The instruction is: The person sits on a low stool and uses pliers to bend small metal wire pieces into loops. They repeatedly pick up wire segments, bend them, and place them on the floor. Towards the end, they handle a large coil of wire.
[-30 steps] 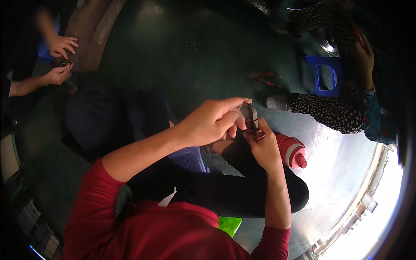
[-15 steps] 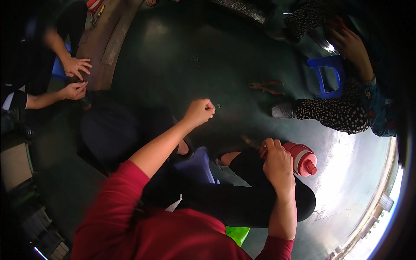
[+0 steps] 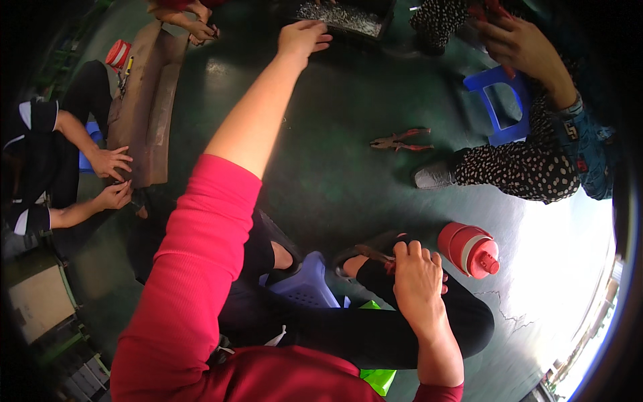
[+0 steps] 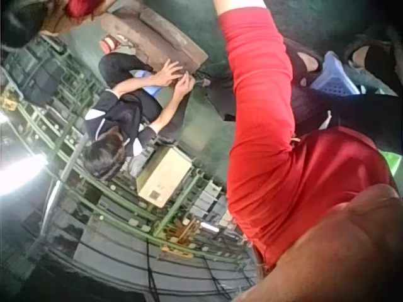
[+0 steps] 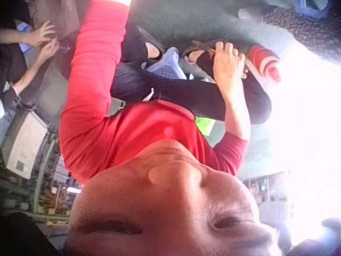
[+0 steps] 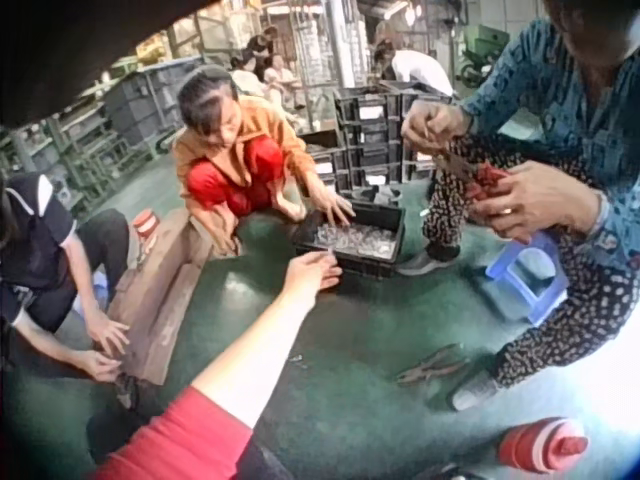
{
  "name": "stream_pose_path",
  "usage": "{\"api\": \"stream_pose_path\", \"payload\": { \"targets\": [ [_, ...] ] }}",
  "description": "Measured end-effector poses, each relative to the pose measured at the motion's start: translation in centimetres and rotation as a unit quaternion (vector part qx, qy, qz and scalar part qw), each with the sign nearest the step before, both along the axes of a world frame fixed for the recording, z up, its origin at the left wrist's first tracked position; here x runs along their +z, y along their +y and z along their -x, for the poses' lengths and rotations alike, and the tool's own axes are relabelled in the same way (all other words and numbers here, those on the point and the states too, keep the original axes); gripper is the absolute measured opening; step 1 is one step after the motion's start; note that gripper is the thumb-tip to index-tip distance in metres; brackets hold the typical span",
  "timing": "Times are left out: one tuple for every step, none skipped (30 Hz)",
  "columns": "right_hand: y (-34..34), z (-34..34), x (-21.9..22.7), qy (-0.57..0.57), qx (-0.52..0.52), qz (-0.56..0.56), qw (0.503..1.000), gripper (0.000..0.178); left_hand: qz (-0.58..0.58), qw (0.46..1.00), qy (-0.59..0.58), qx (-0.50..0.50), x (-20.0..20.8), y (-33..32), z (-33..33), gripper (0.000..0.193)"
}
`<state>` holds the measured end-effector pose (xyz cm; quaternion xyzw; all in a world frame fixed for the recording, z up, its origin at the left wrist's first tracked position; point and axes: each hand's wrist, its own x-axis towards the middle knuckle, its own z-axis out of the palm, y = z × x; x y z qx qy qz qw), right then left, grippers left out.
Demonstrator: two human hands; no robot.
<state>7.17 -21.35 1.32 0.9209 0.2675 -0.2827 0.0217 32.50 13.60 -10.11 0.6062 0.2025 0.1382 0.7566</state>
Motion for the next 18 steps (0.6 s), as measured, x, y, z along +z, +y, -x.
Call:
{"api": "stream_pose_path", "payload": {
  "targets": [
    [-0.1,-0.1,0.1,0.0,0.005,-0.006,1.0,0.03,-0.014,1.0,-0.003,0.005,-0.9,0.6,0.2,0.021],
    [-0.1,-0.2,0.0,0.007,0.0,-0.004,1.0,0.029,-0.03,0.999,0.038,0.011,-2.3,1.2,0.9,0.022],
    [-0.2,-0.3,0.0,0.006,-0.001,-0.011,1.0,0.029,-0.042,0.997,0.06,0.013,-4.1,1.9,1.7,0.024],
    [-0.1,-0.3,-0.1,0.015,-0.01,-0.012,1.0,0.027,-0.043,0.994,0.095,0.018,-6.1,2.5,2.7,0.018],
    [0.0,-0.3,-0.1,0.02,-0.012,-0.008,1.0,0.027,-0.046,0.991,0.128,0.012,-8.4,2.9,4.0,0.016],
    [0.1,-0.4,-0.2,0.032,-0.012,0.002,0.999,0.026,-0.044,0.986,0.16,0.009,-10.7,3.1,5.6,0.014],
    [0.2,-0.5,-0.3,0.037,-0.008,0.007,0.999,0.026,-0.052,0.977,0.207,0.0,-12.8,3.2,7.2,0.012],
    [0.4,-0.6,-0.4,0.04,-0.006,0.014,0.999,0.026,-0.07,0.959,0.274,-0.027,-14.6,3.1,8.6,0.011],
    [0.6,-0.7,-0.5,0.04,-0.004,0.021,0.999,0.025,-0.077,0.944,0.315,-0.058,-16.2,3.0,9.9,0.012],
    [0.9,-0.7,-0.6,0.041,-0.002,0.028,0.999,0.025,-0.12,0.921,0.357,-0.098,-17.5,2.9,10.7,0.01],
    [1.0,-0.9,-0.6,0.046,-0.004,0.029,0.999,0.024,-0.186,0.895,0.381,-0.138,-18.5,2.5,11.3,0.012],
    [1.1,-1.0,-0.7,0.049,-0.005,0.03,0.998,0.024,-0.237,0.856,0.415,-0.195,-19.1,2.3,11.4,0.013],
    [1.1,-1.0,-0.7,0.046,-0.004,0.026,0.999,0.023,-0.29,0.821,0.431,-0.238,-19.4,2.1,11.2,0.015],
    [1.2,-1.1,-0.8,0.042,-0.004,0.036,0.998,0.023,-0.32,0.806,0.431,-0.25,-19.5,2.0,10.2,0.011],
    [1.2,-1.1,-0.9,0.044,-0.01,0.038,0.998,0.023,-0.356,0.789,0.425,-0.266,-19.2,1.9,8.9,0.007],
    [1.1,-1.1,-1.0,0.044,-0.001,0.045,0.998,0.023,-0.484,0.723,0.365,-0.332,-18.7,2.2,6.8,0.009],
    [1.0,-1.1,-1.0,0.047,0.009,0.051,0.998,0.024,-0.603,0.631,0.292,-0.391,-17.8,2.7,4.2,0.013],
    [1.1,-1.0,-1.2,0.047,0.006,0.057,0.997,0.024,-0.383,0.83,0.305,-0.267,-16.8,2.9,1.9,0.022]
  ]
}}
